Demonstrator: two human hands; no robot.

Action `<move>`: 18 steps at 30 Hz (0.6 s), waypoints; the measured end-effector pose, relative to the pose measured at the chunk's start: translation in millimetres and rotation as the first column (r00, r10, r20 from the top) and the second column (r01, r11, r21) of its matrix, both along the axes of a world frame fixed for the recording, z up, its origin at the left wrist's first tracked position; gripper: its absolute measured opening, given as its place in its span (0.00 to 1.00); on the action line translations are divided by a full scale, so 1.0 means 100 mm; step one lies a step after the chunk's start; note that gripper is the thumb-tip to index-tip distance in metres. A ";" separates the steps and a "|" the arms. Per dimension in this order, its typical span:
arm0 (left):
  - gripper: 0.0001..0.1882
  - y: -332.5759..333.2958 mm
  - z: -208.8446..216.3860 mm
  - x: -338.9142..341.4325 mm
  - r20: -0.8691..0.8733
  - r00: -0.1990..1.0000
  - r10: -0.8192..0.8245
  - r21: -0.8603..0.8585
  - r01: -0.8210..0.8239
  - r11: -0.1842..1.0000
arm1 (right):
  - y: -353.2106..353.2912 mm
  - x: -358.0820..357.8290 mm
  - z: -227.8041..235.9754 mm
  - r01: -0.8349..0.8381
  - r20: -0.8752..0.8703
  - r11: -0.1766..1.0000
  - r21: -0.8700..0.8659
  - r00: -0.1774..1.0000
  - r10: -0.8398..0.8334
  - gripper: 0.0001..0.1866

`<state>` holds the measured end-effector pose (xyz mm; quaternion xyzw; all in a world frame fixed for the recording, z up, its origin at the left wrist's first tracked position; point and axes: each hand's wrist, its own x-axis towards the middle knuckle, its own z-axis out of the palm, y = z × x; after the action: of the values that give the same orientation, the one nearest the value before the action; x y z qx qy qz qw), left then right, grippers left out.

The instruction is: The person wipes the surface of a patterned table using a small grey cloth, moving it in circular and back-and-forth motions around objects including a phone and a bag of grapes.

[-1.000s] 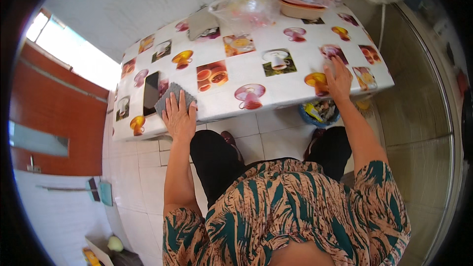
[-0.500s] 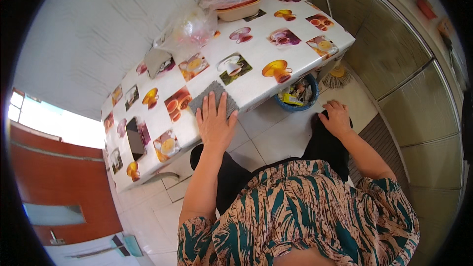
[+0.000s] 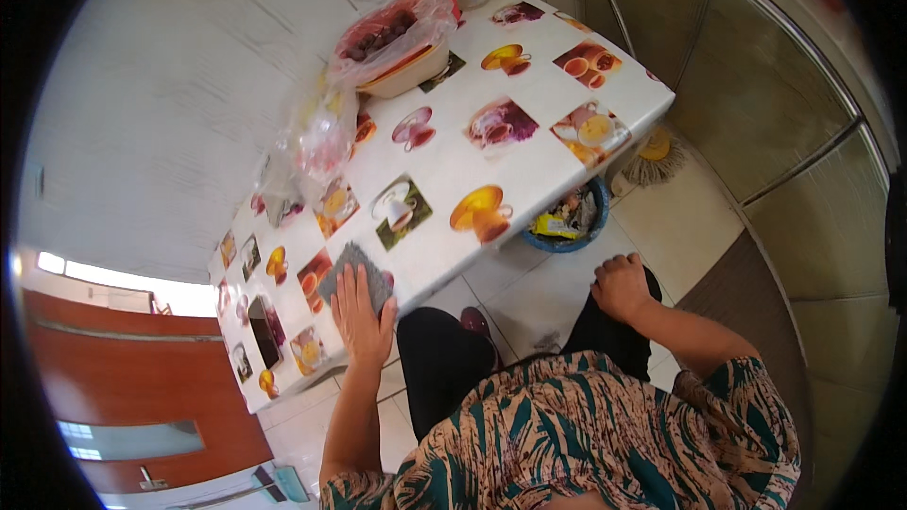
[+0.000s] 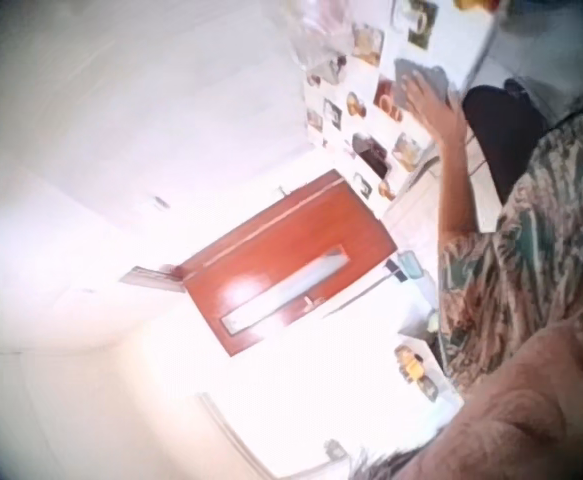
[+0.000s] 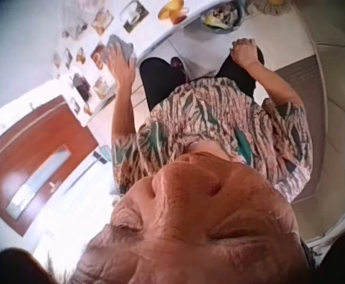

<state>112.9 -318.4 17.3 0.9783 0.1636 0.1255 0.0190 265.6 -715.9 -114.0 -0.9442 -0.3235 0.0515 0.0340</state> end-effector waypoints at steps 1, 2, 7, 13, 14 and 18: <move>0.37 0.00 0.00 0.03 -0.012 1.000 -0.002 -0.025 0.002 1.000 | -0.06 0.00 -0.16 -0.035 0.004 0.997 -0.067 0.999 0.035 0.12; 0.37 -0.04 0.02 0.07 -0.035 0.999 0.039 -0.043 -0.041 0.998 | -0.06 -0.02 -0.03 -0.067 -0.038 0.994 -0.089 0.997 0.064 0.13; 0.36 -0.10 0.25 1.21 -0.086 0.966 -0.244 -0.089 0.236 0.968 | -0.20 0.00 0.40 0.035 -0.146 0.965 0.260 0.989 0.004 0.11; 0.36 0.07 0.14 2.39 0.005 0.989 -0.149 -0.021 0.149 0.989 | -0.77 -0.24 0.06 0.030 -0.170 0.984 0.173 0.985 0.000 0.14; 0.37 0.09 0.11 2.40 -0.012 0.989 -0.145 -0.017 0.144 0.989 | -0.83 -0.36 0.00 0.056 -0.187 0.987 0.154 0.982 -0.027 0.14; 0.38 0.05 0.13 2.44 -0.052 0.990 -0.134 -0.011 0.133 0.991 | -0.92 -0.77 -0.09 0.068 -0.233 0.986 0.153 0.972 -0.031 0.16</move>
<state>356.7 -313.8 29.8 0.9900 0.0986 0.0977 0.0267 188.3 -808.3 -122.6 -0.9340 -0.2966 0.1334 0.1480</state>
